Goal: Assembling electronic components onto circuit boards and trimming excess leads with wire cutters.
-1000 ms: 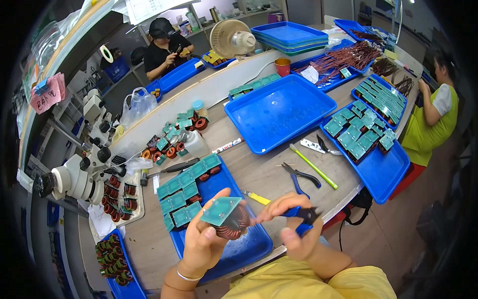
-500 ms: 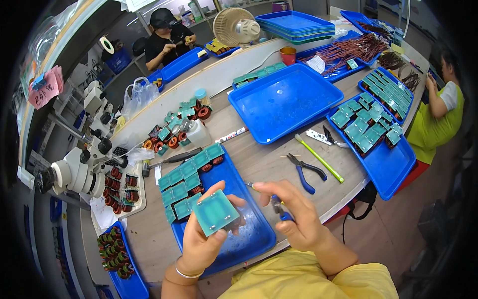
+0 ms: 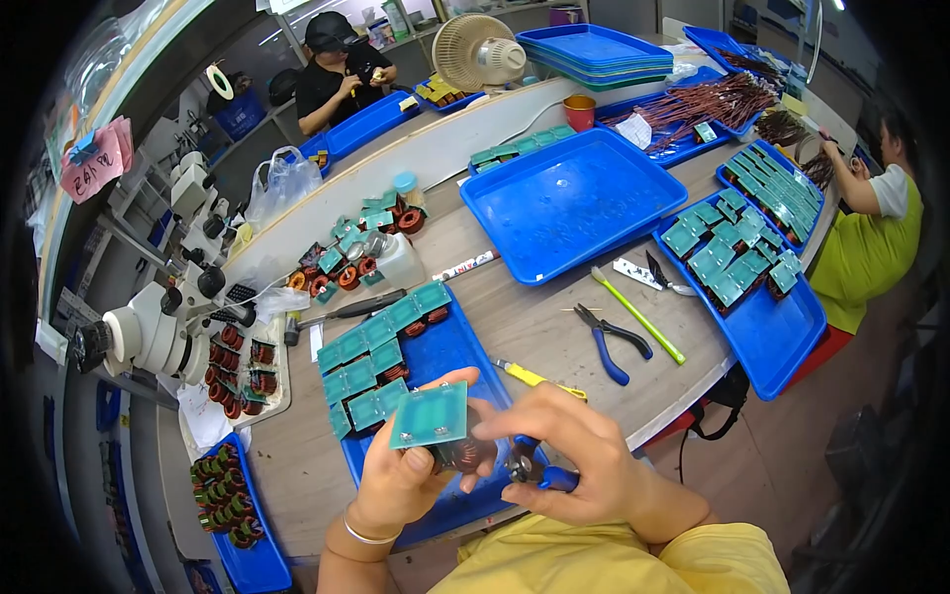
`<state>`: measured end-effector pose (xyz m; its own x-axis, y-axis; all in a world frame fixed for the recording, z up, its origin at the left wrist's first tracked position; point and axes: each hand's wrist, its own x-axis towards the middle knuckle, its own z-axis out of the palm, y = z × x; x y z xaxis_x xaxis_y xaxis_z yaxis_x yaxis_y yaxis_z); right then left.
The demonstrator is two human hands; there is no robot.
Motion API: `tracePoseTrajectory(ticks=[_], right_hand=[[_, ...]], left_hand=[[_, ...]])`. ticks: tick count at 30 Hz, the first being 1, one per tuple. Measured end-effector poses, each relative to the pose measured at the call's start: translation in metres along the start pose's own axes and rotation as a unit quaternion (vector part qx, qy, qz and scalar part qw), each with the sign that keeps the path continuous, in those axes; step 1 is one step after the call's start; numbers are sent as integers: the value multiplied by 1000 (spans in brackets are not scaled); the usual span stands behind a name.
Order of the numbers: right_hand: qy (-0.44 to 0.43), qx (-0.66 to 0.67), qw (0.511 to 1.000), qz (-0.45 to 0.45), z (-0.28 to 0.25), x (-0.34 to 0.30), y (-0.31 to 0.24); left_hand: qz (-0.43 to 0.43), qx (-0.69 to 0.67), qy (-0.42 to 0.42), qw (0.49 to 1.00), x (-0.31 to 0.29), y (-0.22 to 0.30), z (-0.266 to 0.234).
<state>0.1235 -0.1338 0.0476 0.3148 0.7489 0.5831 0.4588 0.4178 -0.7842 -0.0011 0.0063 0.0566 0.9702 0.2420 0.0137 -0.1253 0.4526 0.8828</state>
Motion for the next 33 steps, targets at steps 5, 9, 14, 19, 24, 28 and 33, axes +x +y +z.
tracePoseTrajectory(ticks=[5, 9, 14, 19, 24, 28, 33], right_hand=[[-15, 6, 1000, -4, -1, -1, -8], [20, 4, 1000, 13, 0, -7, -9], [49, -41, 998, 10, -6, -7, -4], [-37, -136, 989, 40, -26, 8, -19], [-113, -249, 962, -12, -33, 16, -31], [-169, -314, 934, -14, -30, 17, -37], [-191, -360, 912, -44, -26, 18, -42]], left_hand=[[-22, -34, -6, 999, -1, 0, 0], [-1, -37, -61, 997, 1, -3, -7], [-20, -38, -69, 997, -1, -1, -4], [-21, -23, -66, 997, -4, 0, -3], [-30, -77, -166, 983, -4, -3, -15], [17, -7, -121, 992, -5, -3, -17], [82, 100, 27, 991, -5, 0, 0]])
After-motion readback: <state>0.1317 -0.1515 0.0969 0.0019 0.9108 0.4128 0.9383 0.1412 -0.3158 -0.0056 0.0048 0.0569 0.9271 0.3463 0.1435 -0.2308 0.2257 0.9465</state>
